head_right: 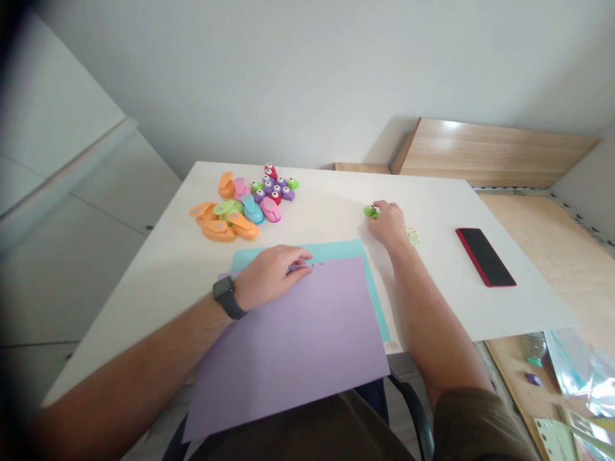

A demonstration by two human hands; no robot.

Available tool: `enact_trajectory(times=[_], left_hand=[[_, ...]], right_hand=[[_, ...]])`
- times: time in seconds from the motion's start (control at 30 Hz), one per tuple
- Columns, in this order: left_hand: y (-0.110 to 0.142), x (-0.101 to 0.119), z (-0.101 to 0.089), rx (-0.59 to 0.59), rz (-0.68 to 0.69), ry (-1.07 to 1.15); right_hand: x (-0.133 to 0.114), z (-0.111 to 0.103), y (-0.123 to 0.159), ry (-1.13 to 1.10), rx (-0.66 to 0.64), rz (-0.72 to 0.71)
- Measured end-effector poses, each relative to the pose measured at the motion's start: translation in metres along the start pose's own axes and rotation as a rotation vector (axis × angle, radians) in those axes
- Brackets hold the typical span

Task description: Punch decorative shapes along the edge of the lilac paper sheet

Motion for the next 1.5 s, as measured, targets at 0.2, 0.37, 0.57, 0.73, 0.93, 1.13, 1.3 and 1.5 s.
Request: enact_trajectory(times=[0.2, 0.37, 0.57, 0.73, 0.93, 1.13, 1.3, 1.5], left_hand=[[0.000, 0.001, -0.001, 0.000, -0.016, 0.008], [0.001, 0.002, -0.002, 0.009, 0.001, -0.004], [0.001, 0.002, -0.003, 0.006, -0.001, -0.009], [0.001, 0.003, -0.003, -0.005, 0.016, -0.035], [0.001, 0.004, -0.003, -0.001, 0.021, -0.035], [0.001, 0.005, -0.005, -0.009, 0.024, -0.025], [0.000, 0.006, -0.005, -0.014, 0.022, -0.020], [0.000, 0.005, -0.005, -0.012, 0.018, -0.020]], right_hand=[[0.005, -0.006, 0.001, -0.007, 0.048, 0.058], [0.000, -0.004, 0.003, -0.047, 0.031, 0.049], [0.002, 0.000, -0.001, -0.054, 0.059, 0.056], [0.004, -0.001, -0.001, -0.058, 0.060, 0.067], [0.005, -0.002, -0.001, -0.049, 0.093, 0.071], [0.008, 0.004, -0.005, -0.075, 0.088, 0.063], [0.002, 0.010, -0.010, -0.052, 0.039, 0.002], [0.002, 0.011, -0.016, -0.035, 0.019, -0.009]])
Point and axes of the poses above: each hand's wrist, its own y-axis away from the middle knuckle, its own z-axis out of the palm, x = y × z, the point moved 7 cm from there along -y, towards the middle knuckle, and after that the axes turned 9 degrees about x, right-handed, at the moved point
